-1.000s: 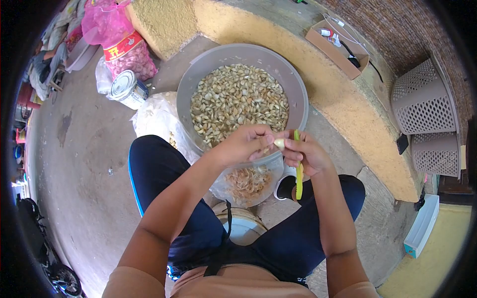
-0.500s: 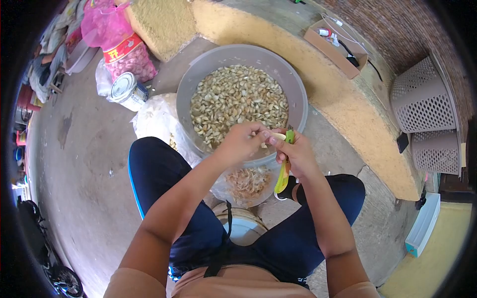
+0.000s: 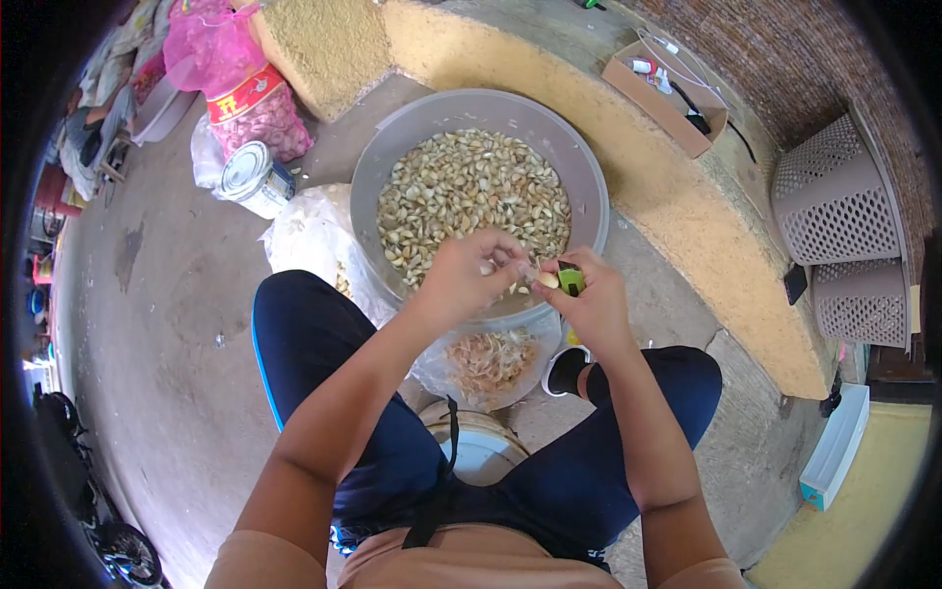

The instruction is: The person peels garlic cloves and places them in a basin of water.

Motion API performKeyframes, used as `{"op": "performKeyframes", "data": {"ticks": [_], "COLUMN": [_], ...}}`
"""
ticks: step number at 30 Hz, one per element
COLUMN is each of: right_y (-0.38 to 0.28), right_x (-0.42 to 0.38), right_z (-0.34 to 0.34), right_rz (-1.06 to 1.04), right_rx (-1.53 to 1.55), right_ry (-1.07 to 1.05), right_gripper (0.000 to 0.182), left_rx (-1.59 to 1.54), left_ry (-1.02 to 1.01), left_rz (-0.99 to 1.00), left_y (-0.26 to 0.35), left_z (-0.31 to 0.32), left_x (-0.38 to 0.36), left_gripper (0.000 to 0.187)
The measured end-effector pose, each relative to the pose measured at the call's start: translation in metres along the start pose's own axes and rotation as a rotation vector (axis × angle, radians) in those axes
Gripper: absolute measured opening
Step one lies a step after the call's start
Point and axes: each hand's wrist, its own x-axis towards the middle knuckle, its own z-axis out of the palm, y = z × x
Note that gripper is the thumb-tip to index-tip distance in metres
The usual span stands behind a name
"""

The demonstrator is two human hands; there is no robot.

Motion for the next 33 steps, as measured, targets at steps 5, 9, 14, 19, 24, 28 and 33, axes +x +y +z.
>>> {"op": "performKeyframes", "data": {"ticks": [5, 9, 14, 19, 24, 28, 33], "right_y": [-0.002, 0.003, -0.001, -0.001, -0.005, -0.005, 0.002], "right_x": [-0.001, -0.003, -0.004, -0.007, -0.010, -0.010, -0.009], "right_z": [0.001, 0.003, 0.002, 0.003, 0.000, -0.001, 0.000], "right_rz": [-0.101, -0.103, -0.128, -0.209, -0.140, -0.126, -0.169], "right_rx": [-0.129, -0.152, -0.175, -0.280, -0.271, -0.270, -0.289], "right_ry": [0.007, -0.014, -0.032, -0.055, -0.163, -0.199, -0.168], "right_gripper": [0.025, 0.024, 0.024, 0.023, 0.023, 0.022, 0.024], "left_rx": [0.108, 0.235, 0.303, 0.346, 0.273, 0.323, 0.376], "left_ry": [-0.040, -0.079, -0.073, -0.117, -0.188, -0.215, -0.201], "left_rz": [0.262, 0.356, 0.341, 0.365, 0.302, 0.315, 0.350], "left_y": [0.002, 0.003, 0.007, -0.001, 0.001, 0.000, -0.012], "left_z": [0.005, 0.008, 0.008, 0.004, 0.000, 0.000, 0.009], "left_x": [-0.007, -0.011, -0.015, -0.012, -0.009, -0.008, -0.006], "left_gripper": [0.011, 0.013, 0.016, 0.013, 0.011, 0.011, 0.012]}}
